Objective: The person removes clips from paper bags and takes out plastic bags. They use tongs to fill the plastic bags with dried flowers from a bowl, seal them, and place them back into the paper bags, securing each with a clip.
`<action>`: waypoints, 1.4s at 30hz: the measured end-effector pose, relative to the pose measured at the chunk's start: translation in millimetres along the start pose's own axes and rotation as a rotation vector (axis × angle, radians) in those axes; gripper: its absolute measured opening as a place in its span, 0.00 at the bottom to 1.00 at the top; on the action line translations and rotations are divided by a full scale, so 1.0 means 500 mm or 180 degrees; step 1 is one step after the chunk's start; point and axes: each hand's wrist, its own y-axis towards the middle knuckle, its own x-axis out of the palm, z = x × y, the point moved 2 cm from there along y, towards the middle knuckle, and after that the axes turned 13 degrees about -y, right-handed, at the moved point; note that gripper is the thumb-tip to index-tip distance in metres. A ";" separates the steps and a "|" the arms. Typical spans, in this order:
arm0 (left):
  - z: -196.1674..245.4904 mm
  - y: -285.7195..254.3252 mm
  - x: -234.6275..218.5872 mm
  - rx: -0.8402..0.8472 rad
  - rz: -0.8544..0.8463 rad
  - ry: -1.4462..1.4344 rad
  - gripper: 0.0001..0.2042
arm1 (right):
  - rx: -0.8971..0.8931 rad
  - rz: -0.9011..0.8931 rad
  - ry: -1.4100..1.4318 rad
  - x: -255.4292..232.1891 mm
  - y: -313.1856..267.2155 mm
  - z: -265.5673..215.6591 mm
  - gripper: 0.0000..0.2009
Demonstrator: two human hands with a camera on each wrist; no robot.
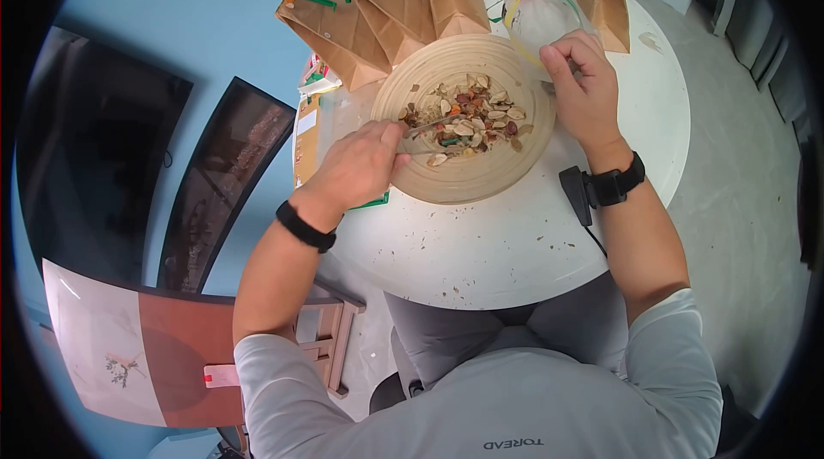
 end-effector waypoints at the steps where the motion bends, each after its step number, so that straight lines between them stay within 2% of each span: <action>1: -0.007 0.013 0.005 -0.0097 -0.0021 -0.0020 0.15 | 0.0010 -0.0012 0.0017 0.001 0.000 0.000 0.07; 7: -0.043 0.065 0.020 -0.0284 -0.0165 -0.0195 0.13 | -0.0140 -0.0083 0.0009 -0.002 0.000 -0.012 0.06; 9: -0.052 0.067 0.025 -0.0161 -0.0168 -0.0282 0.12 | -0.0148 -0.0122 0.0036 -0.001 0.000 -0.014 0.06; 18: -0.035 0.064 0.021 -0.0117 -0.0032 -0.0650 0.07 | -0.0120 -0.0434 0.0132 0.003 -0.003 -0.019 0.05; 23: -0.005 0.084 -0.038 -0.0220 0.0180 -0.0797 0.08 | -0.0353 -0.0517 -0.0022 0.002 -0.003 -0.018 0.05; 28: 0.038 0.152 -0.104 -0.0135 0.0421 -0.0820 0.10 | -0.0518 -0.0664 0.0000 0.000 -0.005 -0.021 0.05; 31: 0.069 0.196 -0.102 0.0296 0.0515 -0.0599 0.12 | -0.0580 -0.0765 0.0028 -0.002 -0.003 -0.029 0.05; 33: 0.077 0.213 -0.092 0.0305 0.0492 -0.0550 0.12 | -0.0623 -0.0791 0.0037 -0.001 -0.003 -0.027 0.05; 37: 0.073 0.182 -0.106 0.0293 0.0725 -0.0359 0.13 | -0.0551 -0.0529 -0.0133 -0.003 -0.003 -0.024 0.05; 40: 0.064 0.124 -0.101 -0.0514 0.0417 -0.0477 0.14 | -0.0328 -0.0120 -0.0306 -0.004 0.000 -0.016 0.05; 42: 0.046 0.087 -0.055 0.0230 0.0165 -0.0434 0.16 | -0.0221 0.0011 -0.0267 -0.004 0.002 -0.015 0.05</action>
